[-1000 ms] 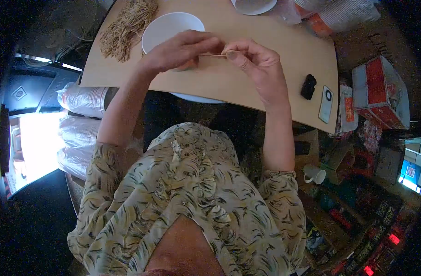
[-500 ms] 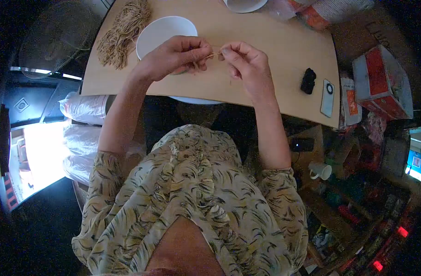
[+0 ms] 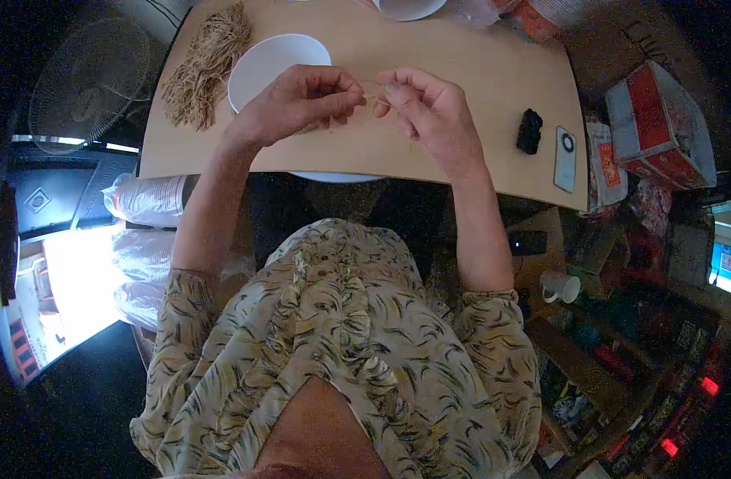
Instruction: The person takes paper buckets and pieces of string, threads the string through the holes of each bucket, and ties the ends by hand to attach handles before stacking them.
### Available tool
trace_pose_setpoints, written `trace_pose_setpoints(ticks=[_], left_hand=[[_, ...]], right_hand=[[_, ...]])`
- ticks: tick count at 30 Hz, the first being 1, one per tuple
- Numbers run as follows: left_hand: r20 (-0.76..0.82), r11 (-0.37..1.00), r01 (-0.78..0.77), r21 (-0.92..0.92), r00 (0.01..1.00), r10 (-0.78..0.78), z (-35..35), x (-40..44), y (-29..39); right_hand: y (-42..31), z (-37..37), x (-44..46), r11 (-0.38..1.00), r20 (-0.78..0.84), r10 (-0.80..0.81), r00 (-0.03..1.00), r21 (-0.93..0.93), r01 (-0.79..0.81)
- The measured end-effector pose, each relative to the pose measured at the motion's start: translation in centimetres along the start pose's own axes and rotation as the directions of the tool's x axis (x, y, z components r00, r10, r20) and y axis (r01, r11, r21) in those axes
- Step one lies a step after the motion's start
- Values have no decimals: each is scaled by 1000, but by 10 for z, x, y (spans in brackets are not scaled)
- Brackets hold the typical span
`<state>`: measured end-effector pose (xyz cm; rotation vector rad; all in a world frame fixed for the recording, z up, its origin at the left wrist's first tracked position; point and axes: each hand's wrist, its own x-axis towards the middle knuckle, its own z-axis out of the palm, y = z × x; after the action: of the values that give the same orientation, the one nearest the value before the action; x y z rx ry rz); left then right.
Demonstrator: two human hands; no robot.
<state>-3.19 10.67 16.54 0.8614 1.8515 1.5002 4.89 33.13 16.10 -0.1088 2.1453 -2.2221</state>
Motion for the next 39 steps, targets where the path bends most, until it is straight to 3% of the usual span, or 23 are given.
trace_pose_setpoints(ticks=[3,13,16,18,21,28,31,33,36,39], left_hand=[[-23,1000,-10,27,1000,10,1,1,-3],[-47,1000,-20,4,999,20,0,-9,-18],[-121,995,-94,-25,989,90,5,-14,-23],[-162,997,-74,10,984,75,5,-18,-25],[-222,995,-98,25,970,101,7,-23,-26],[-299,960,-200,196,920,253,10,-27,-29],[-349,952,-196,237,897,272,12,-28,-33],[-401,944,-239,226,861,314,16,-29,-34],[-452,956,-234,179,843,291,20,-30,-40],[-547,939,-268,215,764,343,28,-31,-34]], right_hand=[[-3,-1,-1,988,-1,0,1000,-156,0],[1,3,-3,983,-45,-70,997,-173,61],[11,7,1,994,-11,-41,999,-103,40],[13,12,4,998,-10,-12,1000,58,13],[13,15,6,995,25,56,998,82,-58],[16,29,9,999,-63,19,998,40,-17],[15,37,12,995,-86,63,994,77,-56],[20,39,15,958,-103,169,980,251,-139],[28,41,19,934,-63,184,981,324,-154],[29,47,20,943,-45,174,984,296,-153]])
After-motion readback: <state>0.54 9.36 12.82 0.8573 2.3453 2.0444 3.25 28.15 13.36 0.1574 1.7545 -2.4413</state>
